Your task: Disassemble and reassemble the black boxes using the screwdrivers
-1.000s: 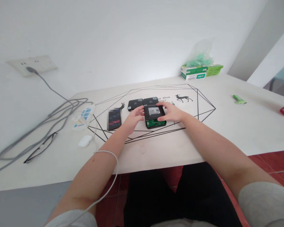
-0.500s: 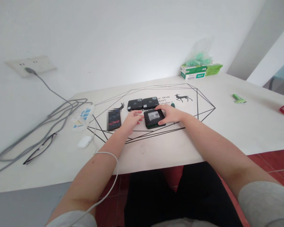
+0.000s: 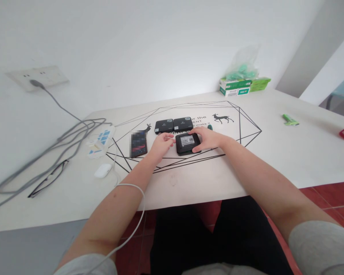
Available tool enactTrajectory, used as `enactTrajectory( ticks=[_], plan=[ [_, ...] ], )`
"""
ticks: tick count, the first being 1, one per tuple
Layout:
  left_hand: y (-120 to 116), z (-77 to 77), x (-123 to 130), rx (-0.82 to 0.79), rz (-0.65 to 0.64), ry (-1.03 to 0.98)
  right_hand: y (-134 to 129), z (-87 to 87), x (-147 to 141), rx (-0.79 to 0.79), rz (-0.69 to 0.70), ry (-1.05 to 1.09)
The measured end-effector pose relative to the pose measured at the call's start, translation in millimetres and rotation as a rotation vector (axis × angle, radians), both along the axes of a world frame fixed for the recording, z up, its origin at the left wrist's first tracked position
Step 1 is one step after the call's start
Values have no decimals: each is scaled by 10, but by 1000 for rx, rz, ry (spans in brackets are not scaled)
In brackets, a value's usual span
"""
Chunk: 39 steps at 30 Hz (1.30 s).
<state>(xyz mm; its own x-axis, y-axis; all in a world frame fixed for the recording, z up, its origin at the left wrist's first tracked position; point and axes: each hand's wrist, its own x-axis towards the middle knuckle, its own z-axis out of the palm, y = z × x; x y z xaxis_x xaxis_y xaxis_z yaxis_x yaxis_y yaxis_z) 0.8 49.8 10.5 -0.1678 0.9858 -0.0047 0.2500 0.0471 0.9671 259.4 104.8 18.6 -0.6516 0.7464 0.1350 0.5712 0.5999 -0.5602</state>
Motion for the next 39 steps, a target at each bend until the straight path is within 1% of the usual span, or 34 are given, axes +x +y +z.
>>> enactTrajectory(
  ticks=[5, 10, 14, 20, 23, 25, 28, 31, 33, 36, 38, 39],
  plan=[
    [-16, 20, 16, -5, -35, -7, -25, 7, -12, 26, 8, -58],
    [-10, 9, 36, -25, -36, 49, -28, 20, -8, 63, 15, -108],
    [1, -7, 33, -42, -48, 90, -14, 20, -11, 70, 47, -137],
    [-14, -22, 26, -91, -67, 188, 3, -88, -53, 77, 94, -86],
    [-18, -24, 27, -93, -61, 217, -16, -155, -94, 92, 84, -50],
    [-15, -23, 27, -87, -81, 211, -35, -182, -126, 117, 86, -2],
    [-9, -30, 24, -63, -124, 124, -68, -189, -176, 182, 116, 82],
    [-3, -57, 27, -34, -136, -50, -95, -176, -208, 235, 119, 105],
    [3, -84, 31, -34, -151, -184, -101, -178, -211, 237, 107, 103],
    [17, -118, 33, -66, -170, -326, -87, -220, -208, 151, 137, 159],
    [25, -127, 28, -90, -187, -361, -69, -261, -225, 61, 157, 264],
    [28, -126, 26, -95, -201, -374, -60, -278, -241, 2, 141, 335]
  ],
)
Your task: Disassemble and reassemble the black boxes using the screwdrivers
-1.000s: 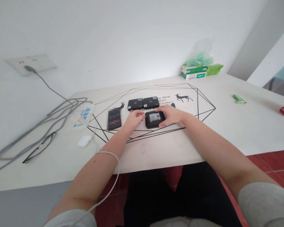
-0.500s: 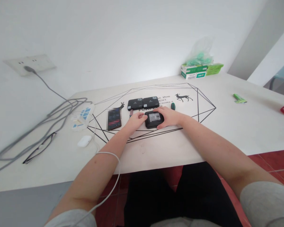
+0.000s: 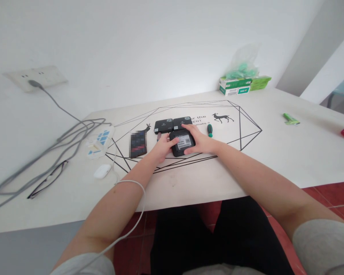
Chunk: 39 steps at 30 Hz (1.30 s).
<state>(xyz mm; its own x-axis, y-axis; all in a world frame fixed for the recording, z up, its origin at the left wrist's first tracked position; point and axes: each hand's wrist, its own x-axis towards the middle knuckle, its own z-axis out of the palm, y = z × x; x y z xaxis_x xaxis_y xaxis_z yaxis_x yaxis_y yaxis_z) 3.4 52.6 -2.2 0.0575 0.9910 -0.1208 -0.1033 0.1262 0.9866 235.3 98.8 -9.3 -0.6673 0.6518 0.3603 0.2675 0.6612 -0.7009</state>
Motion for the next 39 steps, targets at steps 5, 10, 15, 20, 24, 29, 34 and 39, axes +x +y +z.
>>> enactTrajectory(
  ticks=[5, 10, 15, 20, 24, 29, 34, 39],
  plan=[
    [-11, 24, 11, -18, -76, -82, 51, -10, -107, -671, -228, 309],
    [-15, 29, 32, -46, -103, -129, 89, 40, -104, -986, -196, 395],
    [-1, 22, 14, -73, -99, -150, 67, 79, -79, -1028, -183, 439],
    [3, 33, -10, -129, -104, -131, 42, 102, -78, -1031, -177, 441],
    [1, 44, -20, -135, -80, -133, 41, 97, -66, -1023, -170, 442],
    [0, 53, -42, -167, -81, -122, 47, 89, -52, -1018, -165, 441],
    [-2, 59, -49, -192, -71, -134, 45, 90, -49, -1028, -150, 450],
    [-16, 73, -42, -195, -72, -141, 54, 69, -46, -1016, -137, 457]
  ],
)
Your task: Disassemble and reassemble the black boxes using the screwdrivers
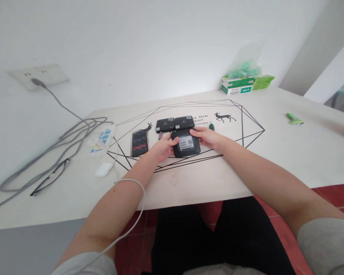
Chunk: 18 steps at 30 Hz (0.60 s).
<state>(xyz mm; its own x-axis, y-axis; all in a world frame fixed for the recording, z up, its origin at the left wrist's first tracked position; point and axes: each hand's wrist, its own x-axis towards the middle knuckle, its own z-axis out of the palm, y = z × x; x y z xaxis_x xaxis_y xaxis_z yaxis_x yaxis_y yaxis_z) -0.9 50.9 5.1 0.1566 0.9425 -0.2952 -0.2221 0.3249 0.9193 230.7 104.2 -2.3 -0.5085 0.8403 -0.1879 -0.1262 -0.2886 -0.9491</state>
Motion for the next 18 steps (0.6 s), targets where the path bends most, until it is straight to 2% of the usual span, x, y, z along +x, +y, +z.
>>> enactTrajectory(
  ticks=[14, 18],
  plan=[
    [-22, -7, 54, 115, 17, 55, -32, 37, -40, -17, -61, 21],
    [-23, -17, 61, 104, 7, 54, -47, 48, -48, -23, -73, 9]
  ],
)
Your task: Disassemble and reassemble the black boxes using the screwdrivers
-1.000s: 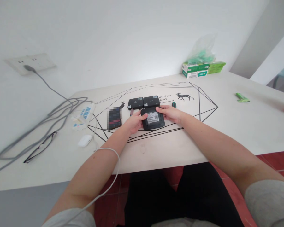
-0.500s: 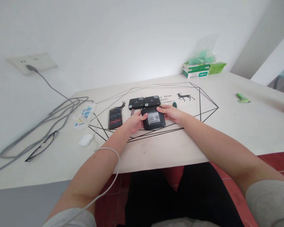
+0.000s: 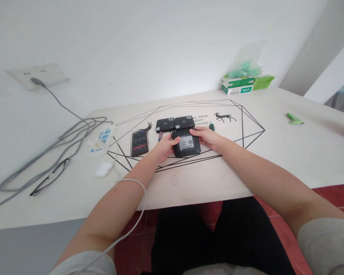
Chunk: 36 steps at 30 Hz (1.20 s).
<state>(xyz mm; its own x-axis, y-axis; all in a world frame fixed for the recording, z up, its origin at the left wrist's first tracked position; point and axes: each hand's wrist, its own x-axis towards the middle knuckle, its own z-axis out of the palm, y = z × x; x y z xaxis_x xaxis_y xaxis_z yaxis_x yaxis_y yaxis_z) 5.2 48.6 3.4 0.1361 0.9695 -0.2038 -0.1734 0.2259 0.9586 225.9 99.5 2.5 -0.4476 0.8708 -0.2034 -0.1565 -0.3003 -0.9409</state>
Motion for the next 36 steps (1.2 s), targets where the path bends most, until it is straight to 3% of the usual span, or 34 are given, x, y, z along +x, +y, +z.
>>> enactTrajectory(
  ticks=[5, 12, 15, 20, 36],
  plan=[
    [6, 13, 11, -13, -13, 19, -20, 13, -32, -11, -37, -3],
    [-35, 57, -3, -166, -181, 43, 28, 14, -54, -88, -230, 6],
    [-38, 73, -12, -179, -213, 28, 42, 10, -21, -82, -171, -10],
    [-29, 102, -19, -210, -182, 4, 52, -1, 45, -38, 67, -57],
    [-59, 191, 68, -317, -128, 31, 49, 6, 25, -41, 39, -73]
  ],
)
